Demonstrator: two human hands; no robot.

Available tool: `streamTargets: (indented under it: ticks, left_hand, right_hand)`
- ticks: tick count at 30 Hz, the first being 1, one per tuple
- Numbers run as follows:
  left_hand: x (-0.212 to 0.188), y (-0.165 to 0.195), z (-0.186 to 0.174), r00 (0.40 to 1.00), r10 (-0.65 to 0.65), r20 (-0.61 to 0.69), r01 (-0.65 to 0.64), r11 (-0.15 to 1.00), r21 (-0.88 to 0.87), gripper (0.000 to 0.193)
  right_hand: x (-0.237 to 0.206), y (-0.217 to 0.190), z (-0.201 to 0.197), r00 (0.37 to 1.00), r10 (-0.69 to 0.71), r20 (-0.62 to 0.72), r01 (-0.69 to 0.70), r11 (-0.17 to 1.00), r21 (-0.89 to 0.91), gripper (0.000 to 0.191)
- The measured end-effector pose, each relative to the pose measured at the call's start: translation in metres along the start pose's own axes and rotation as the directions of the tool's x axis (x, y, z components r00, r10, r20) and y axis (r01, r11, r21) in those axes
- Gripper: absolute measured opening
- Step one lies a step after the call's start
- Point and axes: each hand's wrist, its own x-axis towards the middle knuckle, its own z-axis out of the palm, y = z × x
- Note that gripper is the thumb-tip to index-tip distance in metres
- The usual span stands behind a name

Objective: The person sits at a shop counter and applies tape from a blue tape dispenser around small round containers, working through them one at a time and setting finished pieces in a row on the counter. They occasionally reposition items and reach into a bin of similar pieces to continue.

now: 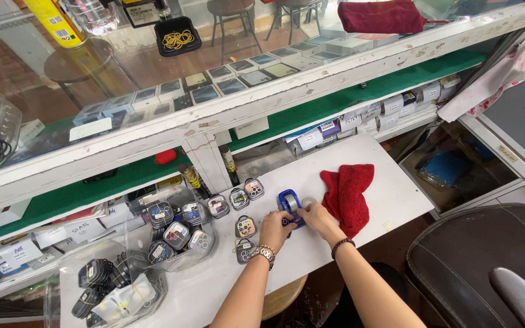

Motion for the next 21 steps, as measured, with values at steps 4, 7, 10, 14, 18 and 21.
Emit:
streamTargets:
  ticks: [4, 7, 10, 14, 18, 21]
  left_hand:
    - [-0.007, 0.000, 0.002, 0.999, 0.011, -0.048, -0.012, 1.000, -0.021, 0.018]
    - [-0.008, 0.001, 0.004, 0.999, -0.021, -0.039, 0.020, 0.999, -0.031, 0.018]
    - [-0.007, 0.001, 0.004, 0.998, -0.052, -0.034, 0.051, 0.998, -0.026, 0.019]
    - [-0.006, 0.003, 0.003, 0.996, -0.081, -0.026, 0.080, 0.996, -0.028, 0.019]
    - [-0.007, 0.006, 0.000, 0.996, -0.081, -0.026, 0.080, 0.996, -0.027, 0.019]
    - [-0.007, 0.009, -0.001, 0.996, -0.076, -0.045, 0.074, 0.997, -0.038, 0.019]
  right_hand:
    - [-0.015, 0.016, 0.001, 0.998, -0.069, 0.001, 0.069, 0.996, 0.056, 0.034]
    - [-0.023, 0.030, 0.002, 0.996, -0.088, -0.007, 0.088, 0.992, 0.092, 0.032]
    - [-0.025, 0.037, 0.008, 0.984, -0.157, -0.089, 0.161, 0.986, 0.036, 0.033]
    - [-0.029, 0.037, 0.011, 0.965, -0.231, -0.120, 0.233, 0.972, -0.002, 0.032]
    - [-0.038, 0.030, 0.009, 0.945, -0.299, -0.132, 0.303, 0.953, 0.009, 0.028]
    - [-0.043, 0.025, 0.013, 0.937, -0.300, -0.177, 0.309, 0.951, 0.026, 0.027]
